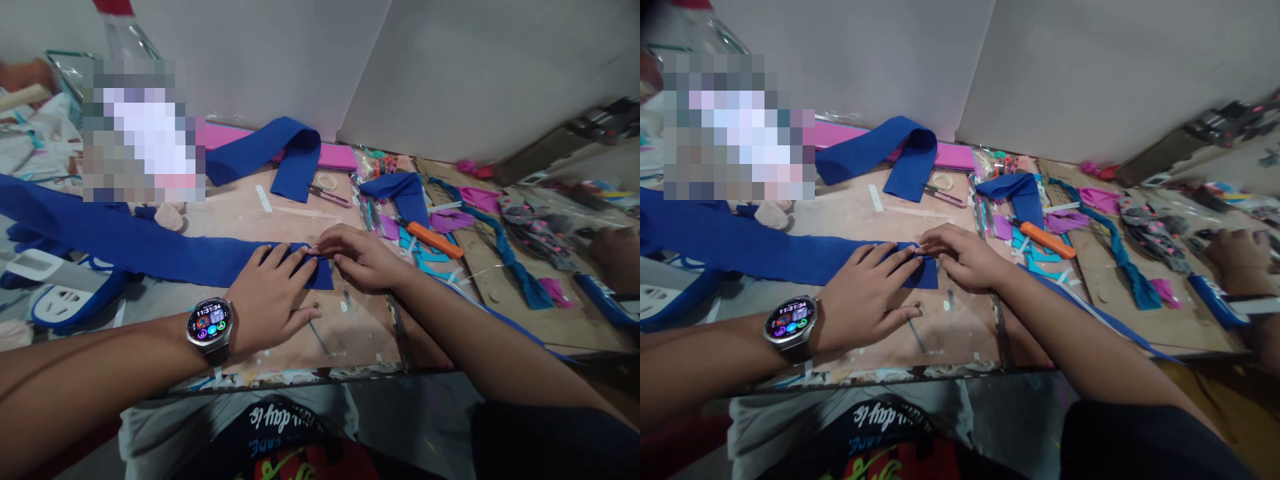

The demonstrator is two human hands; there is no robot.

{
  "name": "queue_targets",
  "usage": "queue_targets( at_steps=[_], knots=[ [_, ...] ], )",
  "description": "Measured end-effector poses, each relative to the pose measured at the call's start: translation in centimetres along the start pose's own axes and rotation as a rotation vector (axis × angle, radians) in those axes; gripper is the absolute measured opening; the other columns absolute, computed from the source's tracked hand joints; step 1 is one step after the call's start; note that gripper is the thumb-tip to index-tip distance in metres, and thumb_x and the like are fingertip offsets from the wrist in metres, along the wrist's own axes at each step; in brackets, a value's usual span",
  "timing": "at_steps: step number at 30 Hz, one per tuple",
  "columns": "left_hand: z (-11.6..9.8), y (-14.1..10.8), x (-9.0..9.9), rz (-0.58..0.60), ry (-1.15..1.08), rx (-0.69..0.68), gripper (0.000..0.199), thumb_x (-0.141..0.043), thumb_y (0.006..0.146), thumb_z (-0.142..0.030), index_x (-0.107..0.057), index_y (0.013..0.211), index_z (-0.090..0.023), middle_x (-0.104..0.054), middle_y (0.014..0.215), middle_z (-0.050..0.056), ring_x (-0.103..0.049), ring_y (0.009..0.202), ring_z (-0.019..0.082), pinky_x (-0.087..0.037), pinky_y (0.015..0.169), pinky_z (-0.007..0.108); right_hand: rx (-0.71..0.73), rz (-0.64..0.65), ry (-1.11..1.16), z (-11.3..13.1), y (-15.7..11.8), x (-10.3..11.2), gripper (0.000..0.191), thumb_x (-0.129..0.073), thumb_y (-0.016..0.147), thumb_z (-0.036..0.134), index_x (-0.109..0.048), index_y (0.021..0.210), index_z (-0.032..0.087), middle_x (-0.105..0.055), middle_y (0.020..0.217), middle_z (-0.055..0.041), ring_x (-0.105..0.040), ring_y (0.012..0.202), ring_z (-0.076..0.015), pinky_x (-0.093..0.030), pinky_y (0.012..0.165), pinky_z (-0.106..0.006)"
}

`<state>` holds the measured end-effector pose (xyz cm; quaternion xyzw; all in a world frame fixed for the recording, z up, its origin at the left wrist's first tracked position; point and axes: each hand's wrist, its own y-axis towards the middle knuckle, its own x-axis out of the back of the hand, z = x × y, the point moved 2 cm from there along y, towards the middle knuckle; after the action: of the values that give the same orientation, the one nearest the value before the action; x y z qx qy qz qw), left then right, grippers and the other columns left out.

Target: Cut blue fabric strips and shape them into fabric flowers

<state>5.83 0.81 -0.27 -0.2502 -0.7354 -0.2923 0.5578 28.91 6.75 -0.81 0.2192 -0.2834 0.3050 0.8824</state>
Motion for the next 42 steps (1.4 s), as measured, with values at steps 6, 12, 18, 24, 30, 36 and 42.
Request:
queue_targets(
  at_steps=[6,12,18,24,30,36,42],
  knots=[
    [-0.07,-0.03,-0.03,-0.008,0.015,-0.008,0.073,-0.04,0.101,-0.067,-0.052,0.151,-0.016,-0.051,0.158,0.018,-0.043,0.144,0.043,-0.036,0.114,0.061,0.007,0.036,-0.042,0.06,0.04,0.07,0.062,-0.053,0.089,0.005,-0.054,0.145,0.032,-0.065,0.14,-0.0076,-0.072,0.124,-0.0251,-0.059,0.107,-0.043],
    [-0.06,-0.19,0.02,0.007,0.031,-0.029,0.065,-0.04,0.102,-0.065,-0.055,0.15,-0.023,-0.046,0.161,0.021,-0.044,0.145,0.044,-0.037,0.113,0.063,0.053,0.032,-0.224,0.27,0.14,0.37,0.069,-0.056,0.089,0.01,-0.048,0.154,0.031,-0.066,0.141,-0.0093,-0.065,0.133,-0.0292,-0.052,0.114,-0.051],
    [0.0,-0.22,-0.07,-0.004,0.036,-0.027,0.067,-0.04,0.101,-0.067,-0.055,0.151,-0.025,-0.044,0.161,0.023,-0.042,0.146,0.046,-0.036,0.112,0.064,0.064,0.04,-0.161,0.43,0.19,0.21,0.071,-0.057,0.09,0.011,-0.045,0.156,0.033,-0.064,0.143,-0.0084,-0.063,0.134,-0.0274,-0.052,0.115,-0.049],
    [-0.06,-0.28,-0.01,0.019,0.048,-0.011,0.07,-0.039,0.1,-0.07,-0.053,0.153,-0.026,-0.043,0.163,0.022,-0.041,0.146,0.047,-0.036,0.113,0.065,0.081,0.052,-0.168,0.5,0.24,0.21,0.072,-0.058,0.092,0.012,-0.042,0.159,0.033,-0.066,0.14,-0.0093,-0.06,0.136,-0.0281,-0.05,0.116,-0.05],
    [-0.06,-0.26,0.11,0.021,0.05,-0.008,0.07,-0.038,0.1,-0.07,-0.052,0.153,-0.026,-0.042,0.162,0.022,-0.04,0.146,0.047,-0.035,0.113,0.065,0.114,0.055,-0.224,0.45,0.33,0.24,0.076,-0.06,0.089,0.012,-0.041,0.159,0.033,-0.063,0.143,-0.0102,-0.056,0.137,-0.03,-0.048,0.117,-0.055],
    [-0.05,-0.34,-0.01,0.004,0.03,0.008,0.068,-0.041,0.099,-0.07,-0.052,0.152,-0.028,-0.045,0.162,0.019,-0.037,0.148,0.046,-0.034,0.113,0.066,0.065,0.048,-0.042,0.46,0.1,-0.34,0.072,-0.057,0.092,0.01,-0.043,0.157,0.037,-0.053,0.147,-0.0101,-0.061,0.134,-0.0271,-0.057,0.111,-0.049],
    [0.08,-0.21,-0.04,-0.001,0.011,-0.02,0.07,-0.04,0.099,-0.07,-0.053,0.152,-0.026,-0.043,0.163,0.019,-0.035,0.149,0.046,-0.033,0.115,0.065,0.093,0.01,-0.145,0.52,0.36,-0.09,0.049,-0.063,0.088,0.013,-0.063,0.135,0.026,-0.062,0.134,-0.0125,-0.062,0.13,-0.0284,-0.055,0.11,-0.05]
  ],
)
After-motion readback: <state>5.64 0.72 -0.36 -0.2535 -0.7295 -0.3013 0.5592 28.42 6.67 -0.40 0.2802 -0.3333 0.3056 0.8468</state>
